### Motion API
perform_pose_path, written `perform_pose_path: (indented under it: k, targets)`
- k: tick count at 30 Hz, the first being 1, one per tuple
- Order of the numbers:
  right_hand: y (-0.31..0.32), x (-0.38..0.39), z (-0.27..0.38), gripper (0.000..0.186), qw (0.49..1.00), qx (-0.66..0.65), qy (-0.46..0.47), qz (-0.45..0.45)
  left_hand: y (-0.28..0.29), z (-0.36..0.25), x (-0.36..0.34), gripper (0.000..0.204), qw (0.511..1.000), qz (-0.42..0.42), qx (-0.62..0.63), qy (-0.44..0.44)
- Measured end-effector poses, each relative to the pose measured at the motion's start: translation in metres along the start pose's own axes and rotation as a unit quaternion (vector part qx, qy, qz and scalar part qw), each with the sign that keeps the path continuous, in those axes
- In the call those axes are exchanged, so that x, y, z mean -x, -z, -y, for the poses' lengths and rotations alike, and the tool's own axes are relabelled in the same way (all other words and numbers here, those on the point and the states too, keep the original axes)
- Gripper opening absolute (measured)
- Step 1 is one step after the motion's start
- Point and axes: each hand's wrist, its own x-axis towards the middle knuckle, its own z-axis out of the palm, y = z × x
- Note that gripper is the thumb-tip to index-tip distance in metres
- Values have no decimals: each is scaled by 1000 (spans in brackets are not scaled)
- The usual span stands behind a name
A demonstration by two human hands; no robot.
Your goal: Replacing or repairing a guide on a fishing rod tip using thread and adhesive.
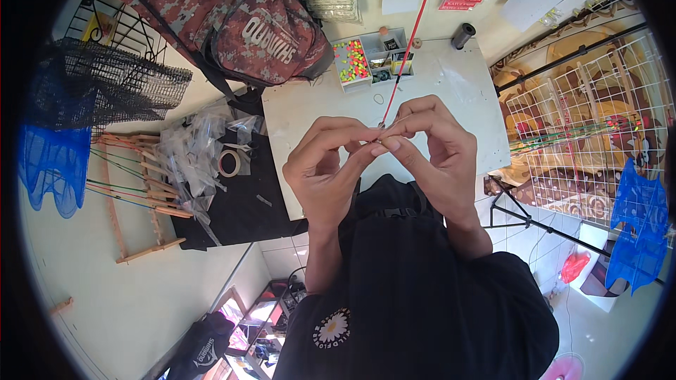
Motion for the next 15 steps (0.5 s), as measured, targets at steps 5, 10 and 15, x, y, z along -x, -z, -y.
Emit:
perform_pose_path:
  k: [5, 10, 15]
  targets:
    - [-3, 0, 1, 14, 999, 8, 20, -35, 1, 1, 1, 23, 1000, 0, 10, 8]
    - [-2, -2, -1, 20, 991, 73, 101, -54, 1, 2, 0, 22, 999, 1, 37, 30]
    - [1, -5, -5, 27, 969, 155, 186, -51, 3, 3, 0, 22, 998, 7, 46, 40]
